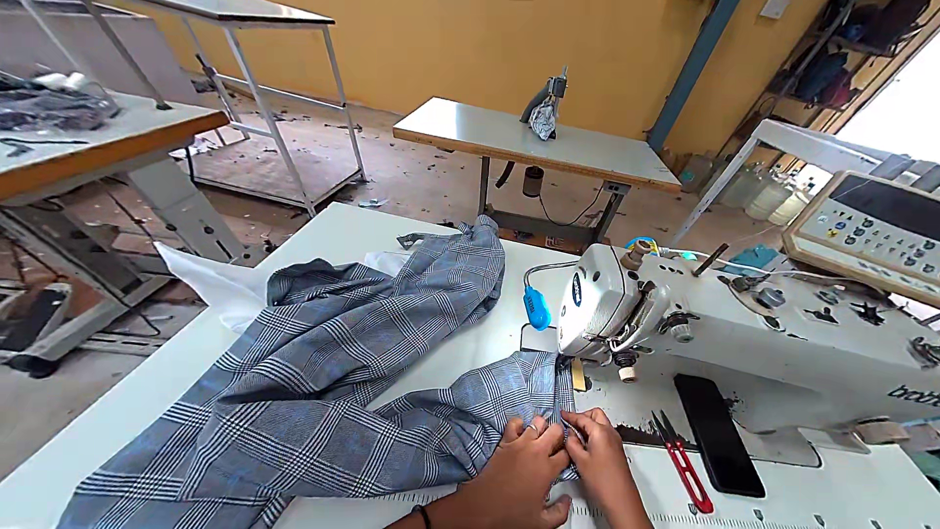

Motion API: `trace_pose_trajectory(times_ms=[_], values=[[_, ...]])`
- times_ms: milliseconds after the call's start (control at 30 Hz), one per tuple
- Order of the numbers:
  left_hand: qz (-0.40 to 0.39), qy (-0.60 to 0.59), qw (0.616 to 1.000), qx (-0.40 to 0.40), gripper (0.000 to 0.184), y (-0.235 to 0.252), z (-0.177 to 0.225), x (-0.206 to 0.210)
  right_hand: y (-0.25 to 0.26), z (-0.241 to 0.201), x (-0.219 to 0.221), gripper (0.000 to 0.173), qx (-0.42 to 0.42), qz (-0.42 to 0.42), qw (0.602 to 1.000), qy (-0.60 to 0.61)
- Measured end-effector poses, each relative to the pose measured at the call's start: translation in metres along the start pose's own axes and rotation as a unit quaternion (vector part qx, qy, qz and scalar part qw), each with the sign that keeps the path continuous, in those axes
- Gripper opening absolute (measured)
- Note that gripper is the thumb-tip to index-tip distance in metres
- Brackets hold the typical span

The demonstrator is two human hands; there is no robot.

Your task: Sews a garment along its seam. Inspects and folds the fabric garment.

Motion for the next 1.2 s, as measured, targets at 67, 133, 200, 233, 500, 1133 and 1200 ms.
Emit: trace_pose_trajectory(times_ms=[67,133,200,233,500,1133,1200], values=[[0.032,0.004,0.999,0.011,0.038,-0.001,-0.001,0.001,0.001,-0.002,0.002,0.030,-0.002,-0.003,1.000,-0.007],[0.075,0.014,0.997,0.030,0.031,-0.003,-0.002,0.002,-0.001,-0.003,0.004,0.030,-0.015,0.006,1.000,-0.011],[0.113,0.009,0.993,0.039,0.028,-0.005,-0.005,0.003,-0.003,-0.002,0.006,0.029,-0.042,0.015,0.999,-0.003],[0.125,-0.005,0.991,0.039,0.031,-0.005,-0.007,0.004,-0.004,-0.001,0.008,0.029,-0.057,0.012,0.998,0.000],[0.158,-0.052,0.985,0.040,0.044,-0.013,-0.012,0.012,-0.016,-0.002,0.014,0.036,-0.076,0.014,0.997,-0.003],[0.166,-0.050,0.982,0.076,0.042,0.033,-0.051,-0.012,0.032,0.001,0.020,0.033,-0.055,0.018,0.997,-0.052],[0.215,-0.025,0.975,0.045,0.059,0.026,-0.053,-0.014,0.031,0.004,0.023,0.034,-0.055,0.039,0.997,-0.042]])
Point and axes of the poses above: each hand's wrist, its own y-axis towards the middle knuckle, its own x-axis out of the palm, z = x × y, the point moved 2 cm from there along y, towards the middle knuckle, and after that the axes turned 13 degrees about -x, right-handed, at the moved point
